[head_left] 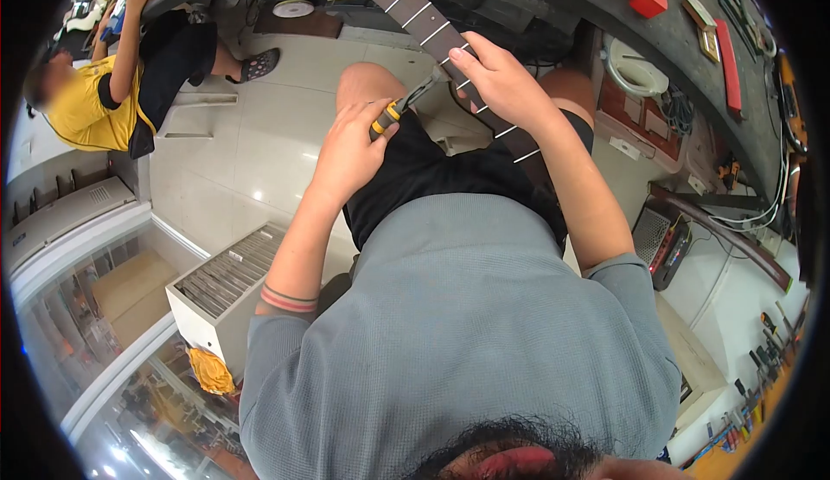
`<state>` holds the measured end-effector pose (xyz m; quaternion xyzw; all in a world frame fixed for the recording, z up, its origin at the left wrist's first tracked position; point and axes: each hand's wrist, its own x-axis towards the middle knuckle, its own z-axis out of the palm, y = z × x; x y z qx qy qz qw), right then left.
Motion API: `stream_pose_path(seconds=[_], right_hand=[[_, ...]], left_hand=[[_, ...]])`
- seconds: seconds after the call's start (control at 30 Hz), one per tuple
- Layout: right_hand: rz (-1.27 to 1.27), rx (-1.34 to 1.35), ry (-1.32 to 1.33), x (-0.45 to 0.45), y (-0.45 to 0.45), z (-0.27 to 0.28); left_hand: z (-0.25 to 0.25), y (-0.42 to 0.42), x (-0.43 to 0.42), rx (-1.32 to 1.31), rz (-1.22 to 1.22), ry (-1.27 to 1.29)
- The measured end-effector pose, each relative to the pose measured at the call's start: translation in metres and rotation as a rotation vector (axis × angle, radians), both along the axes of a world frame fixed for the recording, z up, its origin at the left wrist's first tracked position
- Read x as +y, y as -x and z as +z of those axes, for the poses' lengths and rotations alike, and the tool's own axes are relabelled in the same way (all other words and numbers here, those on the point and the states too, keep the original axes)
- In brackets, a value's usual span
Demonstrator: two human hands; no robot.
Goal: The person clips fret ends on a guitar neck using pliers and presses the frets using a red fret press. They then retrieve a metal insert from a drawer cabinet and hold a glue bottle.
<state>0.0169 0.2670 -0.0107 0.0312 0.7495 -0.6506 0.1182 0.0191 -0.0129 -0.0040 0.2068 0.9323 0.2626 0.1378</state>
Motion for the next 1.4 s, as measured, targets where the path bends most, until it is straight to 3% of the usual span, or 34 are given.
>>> stream_pose_path(seconds=[0.17, 0.27, 0.47, 0.87, 1.07, 1.17, 1.27, 1.4], right_hand=[[-0.005, -0.002, 0.017, -0.009, 0.013, -0.001], [-0.01, -0.016, 0.014, -0.011, 0.02, -0.002], [-0.027, -0.013, 0.021, -0.014, 0.023, -0.004], [-0.034, -0.038, 0.036, -0.014, 0.021, -0.003], [-0.005, -0.064, 0.048, -0.006, 0.027, -0.008], [-0.006, -0.051, 0.034, -0.009, 0.024, -0.003], [-0.013, -0.032, 0.053, -0.008, 0.026, -0.008], [-0.005, -0.01, 0.018, -0.007, 0.026, -0.005]], left_hand=[[0.003, 0.015, -0.007, -0.033, -0.013, 0.086], [0.014, 0.017, -0.002, -0.203, 0.126, 0.144], [-0.006, 0.025, -0.008, -0.239, 0.134, 0.034], [-0.016, 0.031, -0.004, -0.168, 0.136, 0.113], [-0.011, 0.02, -0.029, -0.106, 0.008, -0.268], [-0.003, 0.011, -0.024, 0.191, -0.034, 0.042], [0.0, 0.004, -0.016, 0.107, 0.086, 0.124], [0.015, -0.005, -0.006, -0.069, 0.137, 0.016]])
